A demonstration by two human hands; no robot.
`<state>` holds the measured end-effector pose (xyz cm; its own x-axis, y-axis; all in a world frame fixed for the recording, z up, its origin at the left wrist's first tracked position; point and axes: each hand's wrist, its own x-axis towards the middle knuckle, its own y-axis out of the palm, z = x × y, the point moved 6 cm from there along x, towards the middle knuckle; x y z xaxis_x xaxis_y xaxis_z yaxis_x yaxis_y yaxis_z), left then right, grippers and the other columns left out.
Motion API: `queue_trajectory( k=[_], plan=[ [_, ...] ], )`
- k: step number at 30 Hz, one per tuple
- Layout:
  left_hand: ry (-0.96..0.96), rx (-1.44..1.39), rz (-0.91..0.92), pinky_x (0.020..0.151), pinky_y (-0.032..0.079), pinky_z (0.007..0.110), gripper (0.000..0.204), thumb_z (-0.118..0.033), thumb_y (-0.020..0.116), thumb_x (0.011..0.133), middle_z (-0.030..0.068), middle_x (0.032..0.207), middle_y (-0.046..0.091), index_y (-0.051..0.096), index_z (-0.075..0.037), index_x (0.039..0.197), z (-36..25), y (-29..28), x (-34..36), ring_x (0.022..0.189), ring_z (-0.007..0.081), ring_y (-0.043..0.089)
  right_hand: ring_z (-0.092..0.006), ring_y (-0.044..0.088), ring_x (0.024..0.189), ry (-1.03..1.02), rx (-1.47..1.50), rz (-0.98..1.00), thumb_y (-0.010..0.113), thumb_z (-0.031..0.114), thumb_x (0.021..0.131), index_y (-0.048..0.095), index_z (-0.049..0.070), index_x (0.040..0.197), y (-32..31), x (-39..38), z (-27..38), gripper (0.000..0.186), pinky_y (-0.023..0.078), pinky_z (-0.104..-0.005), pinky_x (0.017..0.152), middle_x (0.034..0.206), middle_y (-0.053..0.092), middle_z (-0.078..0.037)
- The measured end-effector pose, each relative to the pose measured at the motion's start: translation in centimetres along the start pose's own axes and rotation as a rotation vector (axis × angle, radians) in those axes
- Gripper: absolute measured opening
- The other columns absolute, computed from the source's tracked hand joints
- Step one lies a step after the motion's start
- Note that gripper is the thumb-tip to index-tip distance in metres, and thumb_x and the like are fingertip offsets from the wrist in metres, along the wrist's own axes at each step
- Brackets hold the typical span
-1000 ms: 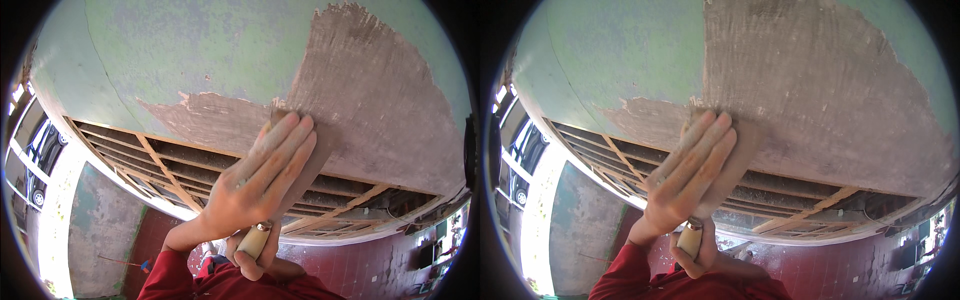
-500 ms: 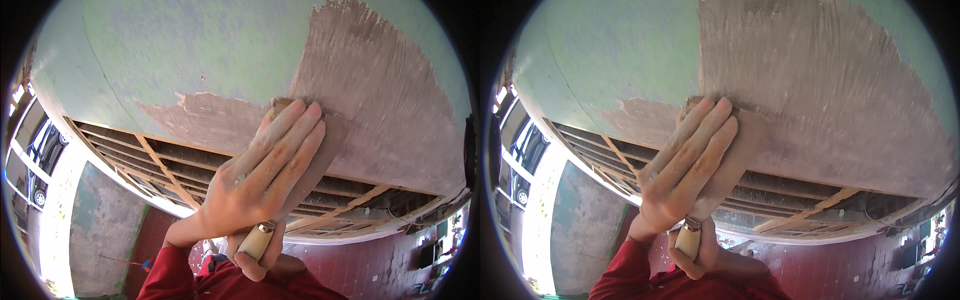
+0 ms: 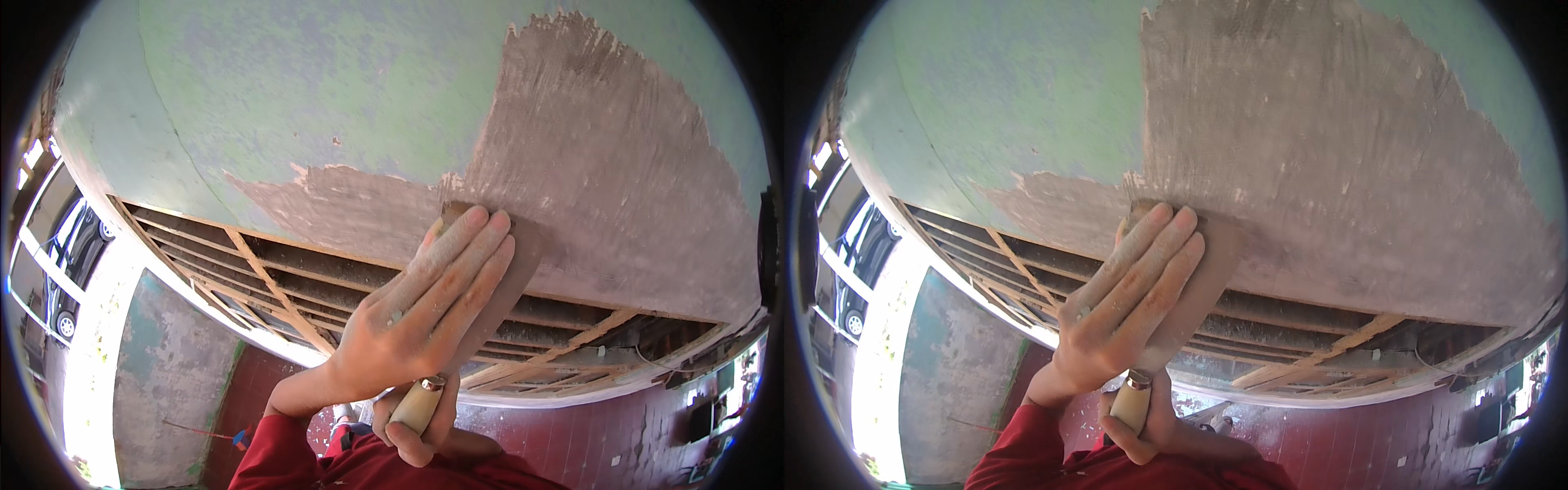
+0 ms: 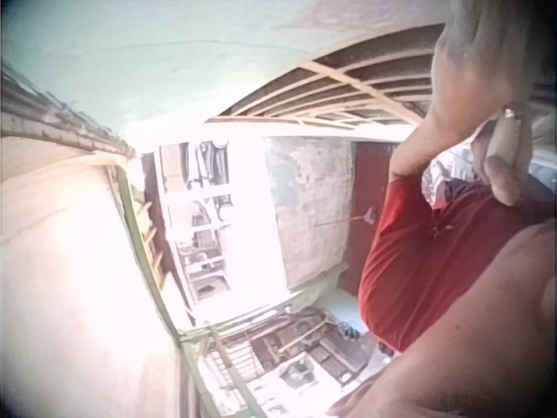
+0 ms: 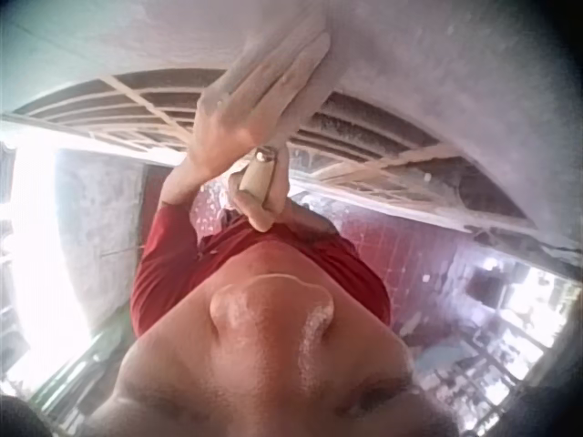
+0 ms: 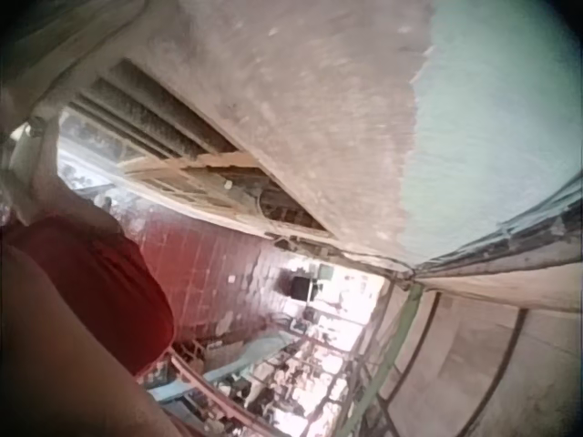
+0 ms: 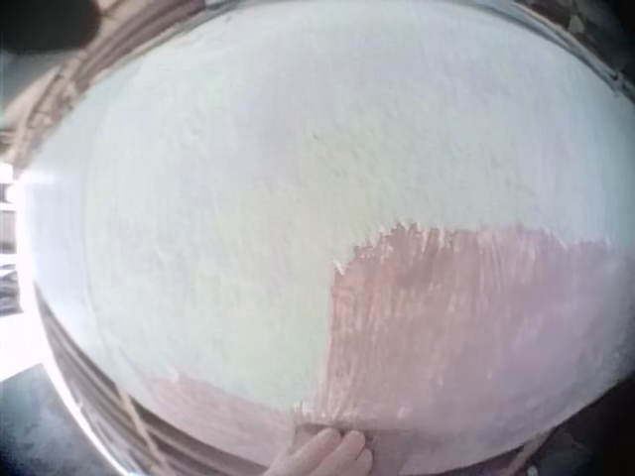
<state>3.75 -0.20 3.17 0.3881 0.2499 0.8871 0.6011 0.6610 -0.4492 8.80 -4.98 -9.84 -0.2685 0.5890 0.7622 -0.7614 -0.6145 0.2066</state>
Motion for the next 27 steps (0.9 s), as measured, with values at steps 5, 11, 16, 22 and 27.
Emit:
queue_trajectory(
  k=[5, 11, 16, 22, 27],
  plan=[
    [-0.020, -0.018, -0.056, 0.099, 0.055, 0.041, 0.043, -0.001, 0.072, 0.075, 0.0170, 0.125, 0.066, 0.066, 0.002, 0.118, 0.1, -0.5, 1.5, 0.119, 0.0322, 0.063, -0.0128, 0.051, 0.061, -0.138, -0.295, 0.220, 0.058, -0.006, 0.083, 0.007, -0.003, 0.140, -0.4, 0.5, -0.1, 0.076, 0.042, -0.0260, 0.057, 0.080, 0.054, -0.011],
    [0.022, 0.034, -0.021, 0.099, 0.055, 0.040, 0.043, -0.001, 0.071, 0.075, 0.0161, 0.124, 0.066, 0.066, 0.002, 0.118, -0.1, -0.3, 0.9, 0.118, 0.0318, 0.063, -0.0130, 0.051, 0.063, 0.079, 0.221, -0.037, 0.057, -0.006, 0.084, 0.005, -0.003, 0.140, -0.6, -0.6, -0.6, 0.077, 0.042, -0.0265, 0.058, 0.081, 0.054, -0.011],
    [0.014, 0.016, -0.062, 0.099, 0.055, 0.039, 0.042, -0.002, 0.070, 0.075, 0.0156, 0.124, 0.066, 0.066, 0.002, 0.117, 0.0, -0.4, 1.7, 0.118, 0.0317, 0.063, -0.0129, 0.051, 0.063, 0.022, 0.134, 0.061, 0.055, -0.008, 0.083, 0.003, -0.003, 0.140, -0.4, 1.5, 0.3, 0.078, 0.041, -0.0271, 0.058, 0.080, 0.054, -0.012],
    [0.005, 0.013, -0.034, 0.099, 0.055, 0.039, 0.043, -0.003, 0.070, 0.076, 0.0158, 0.125, 0.065, 0.066, 0.001, 0.119, -0.4, -0.4, 1.0, 0.119, 0.0313, 0.063, -0.0129, 0.050, 0.061, 0.093, 0.134, -0.010, 0.053, -0.008, 0.083, -0.001, -0.003, 0.142, -0.3, 0.6, 0.7, 0.079, 0.041, -0.0274, 0.056, 0.074, 0.052, -0.012],
    [-0.032, -0.027, -0.045, 0.099, 0.055, 0.039, 0.044, -0.003, 0.070, 0.075, 0.0154, 0.126, 0.065, 0.066, 0.001, 0.119, -0.2, -0.7, 1.6, 0.120, 0.0312, 0.061, -0.0123, 0.049, 0.058, 0.074, 0.220, -0.013, 0.051, -0.009, 0.082, 0.003, -0.003, 0.140, -0.1, 1.9, 0.8, 0.076, 0.040, -0.0280, 0.053, 0.075, 0.052, -0.011]
  ],
)
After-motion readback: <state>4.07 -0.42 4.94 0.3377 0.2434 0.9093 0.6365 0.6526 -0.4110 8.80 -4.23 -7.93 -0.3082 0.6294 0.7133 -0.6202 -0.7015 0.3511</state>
